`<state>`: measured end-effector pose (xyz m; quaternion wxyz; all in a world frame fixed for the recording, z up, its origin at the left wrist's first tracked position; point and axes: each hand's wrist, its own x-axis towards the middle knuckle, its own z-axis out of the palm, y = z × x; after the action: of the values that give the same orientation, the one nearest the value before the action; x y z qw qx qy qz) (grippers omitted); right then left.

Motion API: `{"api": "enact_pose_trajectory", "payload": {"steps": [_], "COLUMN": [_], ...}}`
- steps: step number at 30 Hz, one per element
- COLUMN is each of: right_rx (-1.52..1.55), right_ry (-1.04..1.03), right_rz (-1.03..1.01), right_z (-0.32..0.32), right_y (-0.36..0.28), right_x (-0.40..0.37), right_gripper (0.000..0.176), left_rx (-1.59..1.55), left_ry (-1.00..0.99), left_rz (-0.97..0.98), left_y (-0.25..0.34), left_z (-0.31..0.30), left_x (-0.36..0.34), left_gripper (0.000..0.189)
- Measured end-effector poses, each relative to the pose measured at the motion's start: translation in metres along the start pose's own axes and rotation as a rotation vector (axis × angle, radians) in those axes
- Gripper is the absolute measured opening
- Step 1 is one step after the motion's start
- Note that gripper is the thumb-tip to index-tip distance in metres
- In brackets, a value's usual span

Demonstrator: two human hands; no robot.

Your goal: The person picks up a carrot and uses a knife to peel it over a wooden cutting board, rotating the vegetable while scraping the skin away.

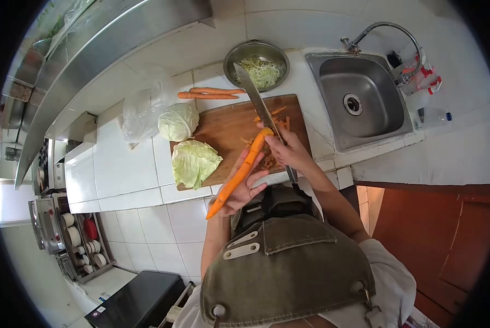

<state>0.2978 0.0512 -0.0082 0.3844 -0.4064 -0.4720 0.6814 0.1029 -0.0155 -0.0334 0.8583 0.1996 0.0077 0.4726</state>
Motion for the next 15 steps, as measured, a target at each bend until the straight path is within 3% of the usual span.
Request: {"api": "enact_pose_trajectory", "payload": {"steps": [1,5,7,8,9,11,12,15], "right_rx": [0.000,0.022,-0.035,-0.190,-0.345,-0.404,-0.463,-0.542], "right_ry": [0.001,-0.038,-0.040,-0.010,0.018,0.074,0.134,0.036], "right_rz": [-0.002,0.007,0.002,-0.065,-0.133,-0.134,-0.141,-0.029], "right_z": [0.000,0.000,-0.001,-0.002,-0.002,0.004,0.007,0.007], "right_y": [0.000,0.005,0.009,0.014,0.017,0.014,0.009,-0.010], "right_x": [0.002,0.013,0.017,0.019,0.021,0.016,0.014,0.000], "right_gripper": [0.033,0.030,0.031,0.034,0.037,0.041,0.045,0.053], "left_rx": [-0.182,-0.106,0.023,0.070,0.069,0.224,0.221,0.234], "left_ry": [-0.066,-0.082,0.122,0.259,0.261,0.603,0.696,0.692], "left_rz": [0.017,-0.060,-0.257,-0.202,-0.198,-0.090,-0.043,-0.005], "left_y": [-0.001,0.017,0.025,0.018,0.012,0.001,0.001,0.006], "left_z": [0.001,0.001,0.010,0.009,0.003,-0.011,0.011,0.005], "left_x": [0.001,0.002,0.012,0.014,0.015,0.020,0.030,0.030], "left_gripper": [0.124,0.115,0.102,0.077,0.077,0.054,0.046,0.036]}}
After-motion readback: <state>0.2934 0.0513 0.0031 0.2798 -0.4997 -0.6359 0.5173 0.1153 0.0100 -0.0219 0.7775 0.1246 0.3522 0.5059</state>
